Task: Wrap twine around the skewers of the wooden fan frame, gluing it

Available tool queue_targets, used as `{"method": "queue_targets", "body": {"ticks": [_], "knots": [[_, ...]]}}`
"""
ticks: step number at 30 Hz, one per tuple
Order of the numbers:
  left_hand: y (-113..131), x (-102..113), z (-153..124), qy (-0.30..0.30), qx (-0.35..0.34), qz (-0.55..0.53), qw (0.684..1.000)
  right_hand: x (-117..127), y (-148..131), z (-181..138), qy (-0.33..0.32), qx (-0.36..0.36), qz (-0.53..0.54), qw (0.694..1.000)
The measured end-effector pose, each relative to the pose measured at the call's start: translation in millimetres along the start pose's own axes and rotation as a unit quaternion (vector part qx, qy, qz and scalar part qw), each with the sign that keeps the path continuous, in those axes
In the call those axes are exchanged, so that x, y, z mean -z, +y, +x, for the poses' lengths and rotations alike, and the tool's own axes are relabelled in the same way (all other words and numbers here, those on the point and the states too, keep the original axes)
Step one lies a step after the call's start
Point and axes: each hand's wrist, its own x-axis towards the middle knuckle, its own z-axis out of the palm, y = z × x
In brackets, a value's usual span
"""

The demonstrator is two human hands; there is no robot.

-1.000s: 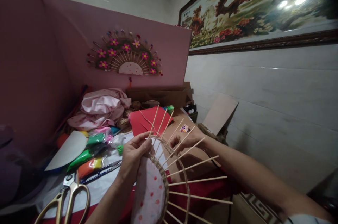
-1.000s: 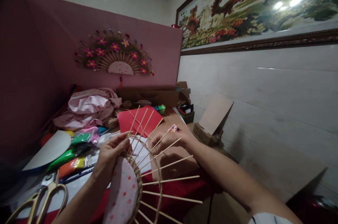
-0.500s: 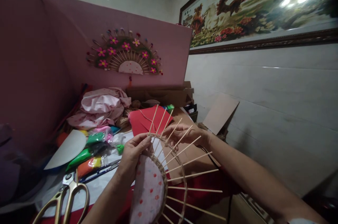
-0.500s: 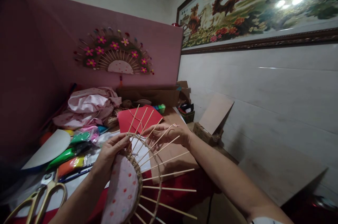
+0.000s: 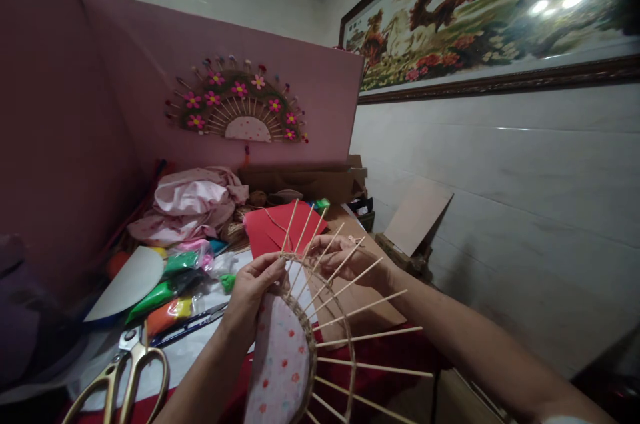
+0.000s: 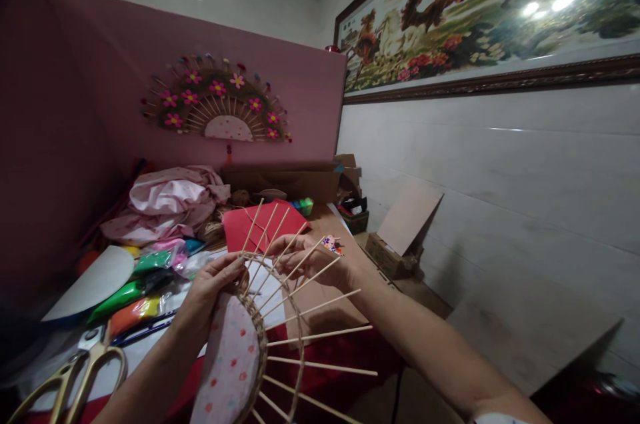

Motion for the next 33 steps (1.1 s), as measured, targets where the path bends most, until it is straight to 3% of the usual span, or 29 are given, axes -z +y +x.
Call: {"method": "queue_targets", "body": {"ticks": [2, 5, 8, 10, 12, 13, 16, 19, 21, 23, 25, 28, 30, 31, 33], "knots": [[0.5, 0.0, -0.2, 0.005, -0.003, -0.005, 1.0, 3.6, -5.7, -1.6, 0.021, 0.014, -0.042, 0.999], [1.6, -0.2, -0.6, 0.011, -0.005, -0.008, 1.0, 19.2, -29.7, -8.2, 0.157, 0.059, -0.099, 0.981], [2.0, -0.1, -0.4, 0.015, -0.006, -0.004, 1.0, 31.2, -63.5, -19.3, 0.345, 0.149, -0.117, 0.919], [1.6, 0.1, 0.1, 0.018, -0.008, -0.004, 1.0, 25.2, -81.3, -26.9, 0.388, 0.204, -0.239, 0.866], [0.9, 0.1, 0.5, 0.022, -0.009, 0.0, 1.0, 7.6, -90.0, -31.9, 0.316, 0.234, -0.446, 0.804], [0.6, 0.0, 0.5, 0.024, -0.009, 0.005, 1.0, -3.3, -90.8, -32.8, 0.273, 0.245, -0.542, 0.756], [-0.4, -0.2, 0.4, 0.023, -0.012, 0.017, 1.0, -31.2, -83.5, -29.1, 0.189, 0.232, -0.717, 0.63], [-1.1, 0.1, 0.7, 0.02, -0.015, 0.021, 0.999, -40.8, -72.0, -21.1, 0.152, 0.197, -0.773, 0.584], [-1.4, 0.4, 1.2, 0.017, -0.017, 0.024, 0.999, -39.5, -67.0, -16.6, 0.154, 0.193, -0.771, 0.586], [-1.2, 0.3, 1.6, 0.017, -0.018, 0.024, 0.999, -36.5, -65.7, -14.0, 0.185, 0.214, -0.738, 0.613], [-0.7, -0.3, 1.6, 0.022, -0.02, 0.02, 0.999, -34.2, -68.1, -13.9, 0.237, 0.26, -0.656, 0.668], [0.0, -1.7, 1.1, 0.028, -0.018, 0.013, 0.999, -34.7, -79.7, -20.1, 0.297, 0.344, -0.433, 0.779], [-0.2, -2.0, 1.0, 0.027, -0.017, 0.011, 0.999, -39.3, -93.6, -30.4, 0.317, 0.38, -0.284, 0.821], [-0.4, -1.8, 1.1, 0.028, -0.018, 0.009, 0.999, -43.4, -102.0, -37.3, 0.331, 0.395, -0.231, 0.825], [-1.3, -0.9, 1.5, 0.03, -0.02, 0.004, 0.999, -55.6, -118.6, -53.4, 0.368, 0.435, -0.178, 0.802]]}}
